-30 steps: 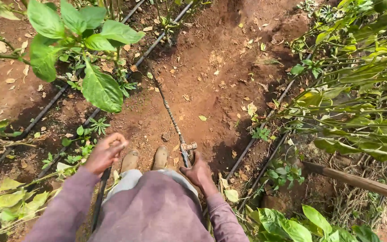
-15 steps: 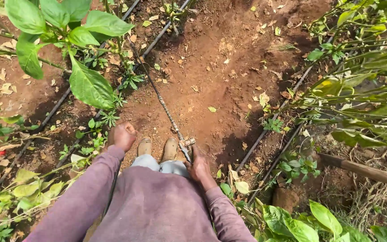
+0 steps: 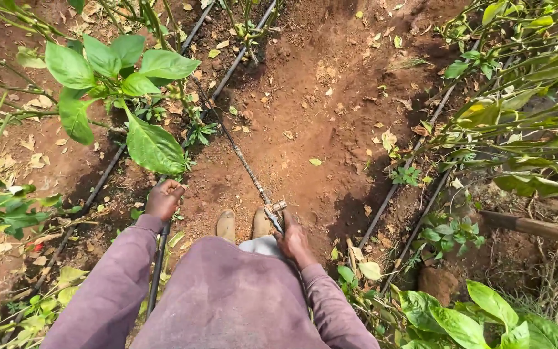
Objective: Walking through rows of pepper plants while holding and directing a sprayer wand to treat the crops.
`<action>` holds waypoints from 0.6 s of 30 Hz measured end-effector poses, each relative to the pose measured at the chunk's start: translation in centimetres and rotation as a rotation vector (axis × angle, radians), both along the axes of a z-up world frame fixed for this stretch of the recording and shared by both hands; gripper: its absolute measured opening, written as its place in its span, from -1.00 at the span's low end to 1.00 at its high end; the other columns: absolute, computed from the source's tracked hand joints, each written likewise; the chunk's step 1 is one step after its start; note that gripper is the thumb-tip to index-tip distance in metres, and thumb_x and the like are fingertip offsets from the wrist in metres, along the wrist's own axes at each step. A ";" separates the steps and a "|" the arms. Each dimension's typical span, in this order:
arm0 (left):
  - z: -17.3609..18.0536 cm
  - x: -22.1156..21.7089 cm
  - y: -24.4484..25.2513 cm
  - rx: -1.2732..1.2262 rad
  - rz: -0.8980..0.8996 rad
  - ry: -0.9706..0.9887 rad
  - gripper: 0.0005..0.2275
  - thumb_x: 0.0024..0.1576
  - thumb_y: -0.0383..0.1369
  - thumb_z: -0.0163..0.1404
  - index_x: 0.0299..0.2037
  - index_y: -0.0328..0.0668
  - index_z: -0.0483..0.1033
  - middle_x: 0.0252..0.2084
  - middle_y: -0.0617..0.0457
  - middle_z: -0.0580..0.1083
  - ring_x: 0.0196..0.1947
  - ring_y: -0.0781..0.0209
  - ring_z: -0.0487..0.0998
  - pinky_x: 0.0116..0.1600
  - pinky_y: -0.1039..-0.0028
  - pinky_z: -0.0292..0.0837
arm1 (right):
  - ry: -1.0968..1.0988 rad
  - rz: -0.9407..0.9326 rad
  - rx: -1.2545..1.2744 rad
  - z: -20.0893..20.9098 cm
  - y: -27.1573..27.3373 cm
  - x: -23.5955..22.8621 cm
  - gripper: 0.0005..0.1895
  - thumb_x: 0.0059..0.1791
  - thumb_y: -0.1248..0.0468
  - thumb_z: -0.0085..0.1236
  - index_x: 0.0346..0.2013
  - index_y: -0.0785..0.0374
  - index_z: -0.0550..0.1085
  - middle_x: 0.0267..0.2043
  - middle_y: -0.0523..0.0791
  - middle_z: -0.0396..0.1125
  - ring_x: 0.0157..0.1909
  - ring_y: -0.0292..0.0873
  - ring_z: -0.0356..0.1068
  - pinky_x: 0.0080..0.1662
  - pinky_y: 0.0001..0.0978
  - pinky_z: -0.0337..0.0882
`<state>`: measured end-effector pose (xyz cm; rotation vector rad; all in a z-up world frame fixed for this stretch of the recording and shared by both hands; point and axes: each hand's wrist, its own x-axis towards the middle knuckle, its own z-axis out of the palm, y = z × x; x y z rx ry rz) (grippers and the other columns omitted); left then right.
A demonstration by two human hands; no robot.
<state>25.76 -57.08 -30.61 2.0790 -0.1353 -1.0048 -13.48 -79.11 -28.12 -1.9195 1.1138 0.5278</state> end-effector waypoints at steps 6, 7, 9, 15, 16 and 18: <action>1.1 0.8 -1.0 -0.039 -0.077 0.033 -0.81 0.34 -0.26 0.19 -0.05 -0.22 0.71 -0.52 -0.04 0.55 -0.56 0.18 0.58 -0.29 0.36 0.47 | -0.001 -0.014 -0.014 -0.4 0.9 -0.5 -0.10 0.13 0.04 0.38 0.71 0.13 0.24 0.56 0.14 0.41 0.59 0.28 0.39 0.56 0.28 0.39; 2.6 0.7 -1.2 -0.089 -0.042 0.056 -0.79 0.33 -0.32 0.19 -0.04 -0.37 0.69 -0.53 -0.05 0.50 -0.59 0.21 0.53 -0.33 0.43 0.45 | -0.014 -0.017 -0.015 -0.8 1.3 -0.9 -0.10 0.12 0.04 0.38 0.71 0.15 0.24 0.56 0.14 0.41 0.59 0.28 0.39 0.56 0.27 0.39; 1.9 1.1 -1.1 -0.092 -0.052 0.065 -0.76 0.34 -0.29 0.20 -0.03 -0.39 0.69 -0.54 -0.06 0.51 -0.60 0.19 0.53 -0.33 0.43 0.45 | -0.012 -0.043 0.001 1.9 0.7 0.5 -0.11 0.12 0.06 0.38 0.70 0.16 0.25 0.56 0.16 0.41 0.59 0.29 0.39 0.55 0.26 0.40; -0.2 1.4 -0.5 -0.091 -0.016 0.068 -0.73 0.35 -0.25 0.25 -0.03 -0.40 0.71 -0.56 -0.07 0.52 -0.63 0.17 0.57 -0.35 0.43 0.48 | 0.035 -0.117 0.020 1.8 -0.6 1.5 -0.04 0.02 -0.06 0.48 0.66 0.03 0.29 0.51 0.10 0.45 0.58 0.22 0.42 0.55 0.17 0.42; -0.6 1.5 -0.4 -0.096 -0.007 0.068 -0.74 0.36 -0.26 0.24 -0.05 -0.39 0.71 -0.55 -0.07 0.53 -0.62 0.17 0.58 -0.34 0.44 0.49 | 0.040 -0.148 0.020 2.5 -0.8 1.8 -0.01 -0.02 -0.08 0.50 0.65 -0.02 0.28 0.49 0.10 0.46 0.57 0.22 0.42 0.54 0.17 0.43; -1.8 2.1 -0.1 -0.072 -0.018 0.057 -0.72 0.36 -0.21 0.25 -0.06 -0.35 0.72 -0.56 -0.05 0.53 -0.62 0.16 0.59 -0.34 0.41 0.49 | 0.042 -0.159 0.008 2.1 -1.1 2.5 0.03 -0.05 -0.07 0.53 0.65 -0.02 0.26 0.49 0.11 0.45 0.57 0.22 0.42 0.54 0.18 0.43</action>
